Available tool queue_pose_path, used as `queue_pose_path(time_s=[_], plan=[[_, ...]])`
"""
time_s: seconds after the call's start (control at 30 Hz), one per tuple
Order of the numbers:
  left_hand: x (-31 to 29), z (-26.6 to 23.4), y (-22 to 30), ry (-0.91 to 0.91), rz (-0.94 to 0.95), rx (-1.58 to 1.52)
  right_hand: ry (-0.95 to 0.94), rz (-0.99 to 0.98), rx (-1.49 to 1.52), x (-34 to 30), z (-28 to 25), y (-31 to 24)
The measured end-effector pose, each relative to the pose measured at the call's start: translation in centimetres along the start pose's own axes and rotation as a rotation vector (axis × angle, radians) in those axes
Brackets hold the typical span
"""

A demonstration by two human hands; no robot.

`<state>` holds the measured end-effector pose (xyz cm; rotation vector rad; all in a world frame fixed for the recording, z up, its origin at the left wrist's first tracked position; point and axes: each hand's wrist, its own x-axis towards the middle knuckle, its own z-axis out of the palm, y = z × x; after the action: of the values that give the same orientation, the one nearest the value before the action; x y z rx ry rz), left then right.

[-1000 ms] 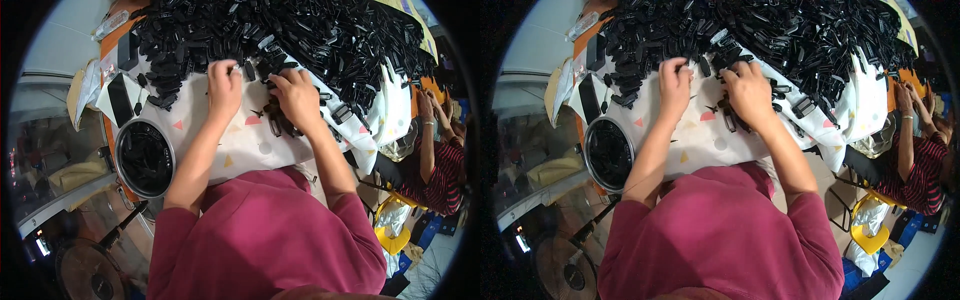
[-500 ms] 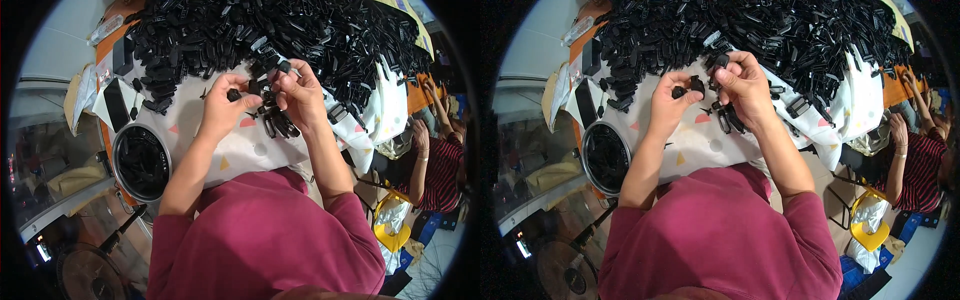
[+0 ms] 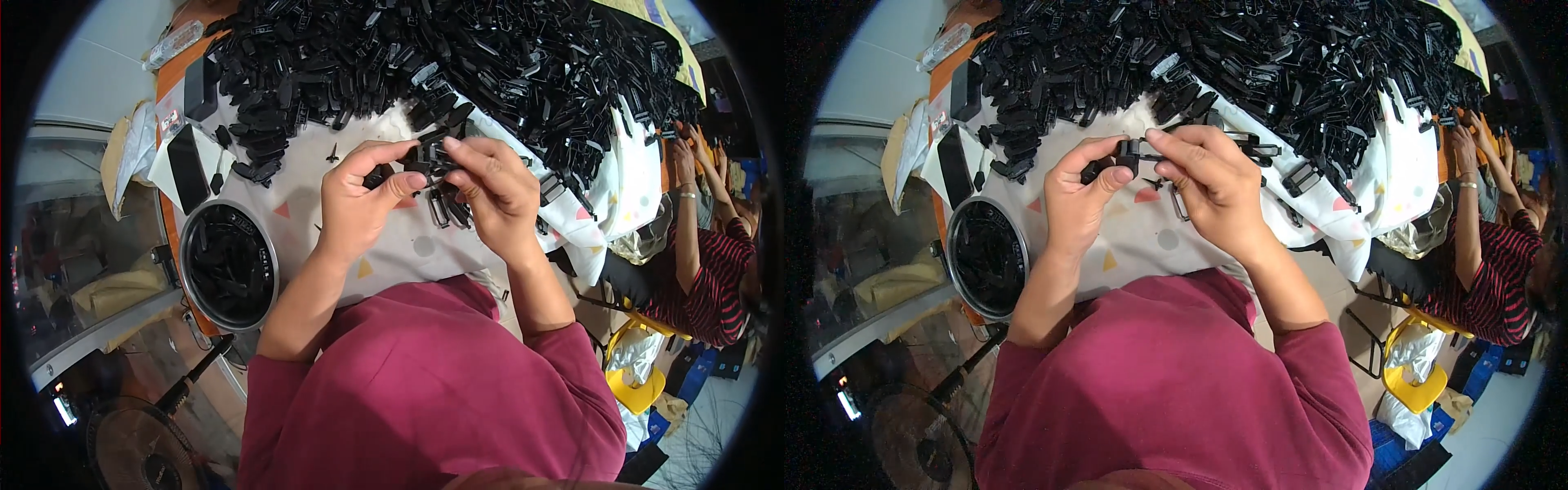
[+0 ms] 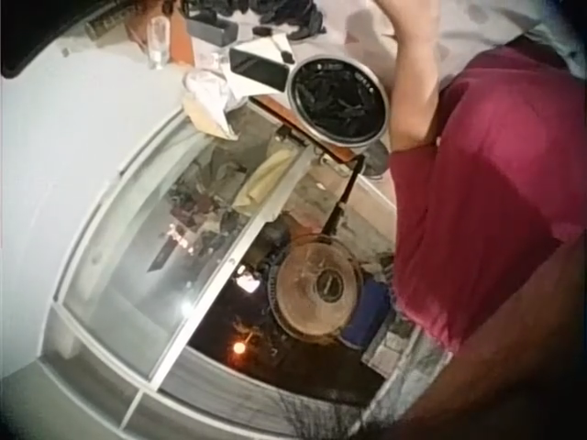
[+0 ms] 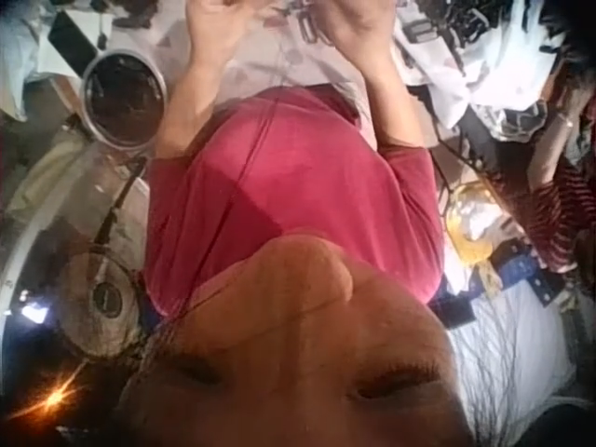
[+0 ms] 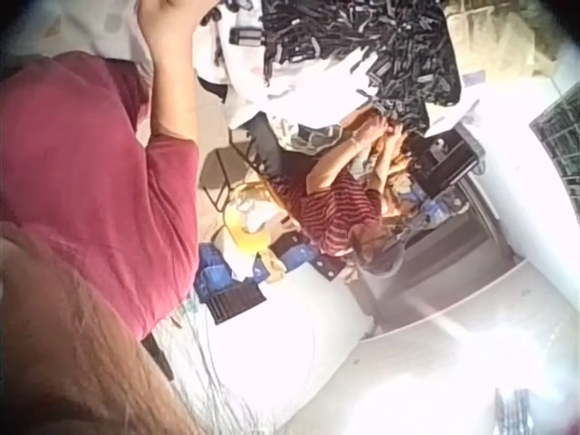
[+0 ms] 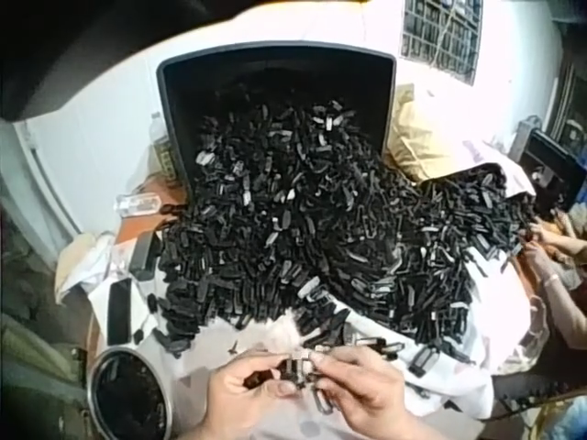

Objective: Assembling small black plastic components by hand on a workbench.

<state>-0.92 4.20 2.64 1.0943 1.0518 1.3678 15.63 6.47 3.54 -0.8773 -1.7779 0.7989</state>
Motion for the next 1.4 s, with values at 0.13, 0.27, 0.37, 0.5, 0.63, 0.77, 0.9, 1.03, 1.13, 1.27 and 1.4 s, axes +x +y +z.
queue_pose_path(time_s=[0.13, 0.27, 0.37, 0.5, 0.63, 0.77, 0.9, 1.03, 1.13, 1.27, 1.4], plan=[[0.1, -0.2, 0.4, -0.024, 0.113, 0.089, -0.05, -0.186, -0.193, 0.3, -0.8, 0.2], [0.4, -1.5, 0.6, -0.135, 0.398, 0.565, -0.139, -0.233, -0.269, -0.5, -0.7, 0.9], [-0.5, -0.7, -0.4, -0.087, 0.13, 0.22, -0.052, -0.209, -0.241, -1.5, 0.5, 0.5], [-1.3, 0.6, -1.7, 0.016, -0.251, -0.272, 0.136, -0.257, -0.362, -2.4, 2.7, 1.3], [-1.9, 0.1, -3.0, 0.094, -0.266, -0.327, 0.036, 0.125, -0.164, -3.1, 3.1, 1.2], [-1.5, -1.0, -4.4, 0.04, -0.365, -0.559, -0.119, 0.672, 0.272, -2.9, 2.9, 1.5], [2.4, -1.8, -6.4, 0.202, -0.373, -0.6, -0.207, 0.196, -0.347, -0.1, 2.6, 3.8], [7.0, -0.8, -7.2, 0.282, -0.223, -0.032, -0.287, -0.029, -0.998, 1.4, 2.2, 7.0], [7.7, -0.9, -8.1, 0.055, 0.081, 0.981, -0.212, -0.116, -0.93, 1.2, 2.1, 7.0], [7.3, 0.7, -8.5, 0.07, 0.077, 1.276, 0.146, 0.329, -0.363, 0.5, 1.5, 6.3], [7.2, 0.6, -7.6, 0.067, 0.065, 1.208, 0.254, 0.48, 0.139, 0.5, 1.0, 7.3]])
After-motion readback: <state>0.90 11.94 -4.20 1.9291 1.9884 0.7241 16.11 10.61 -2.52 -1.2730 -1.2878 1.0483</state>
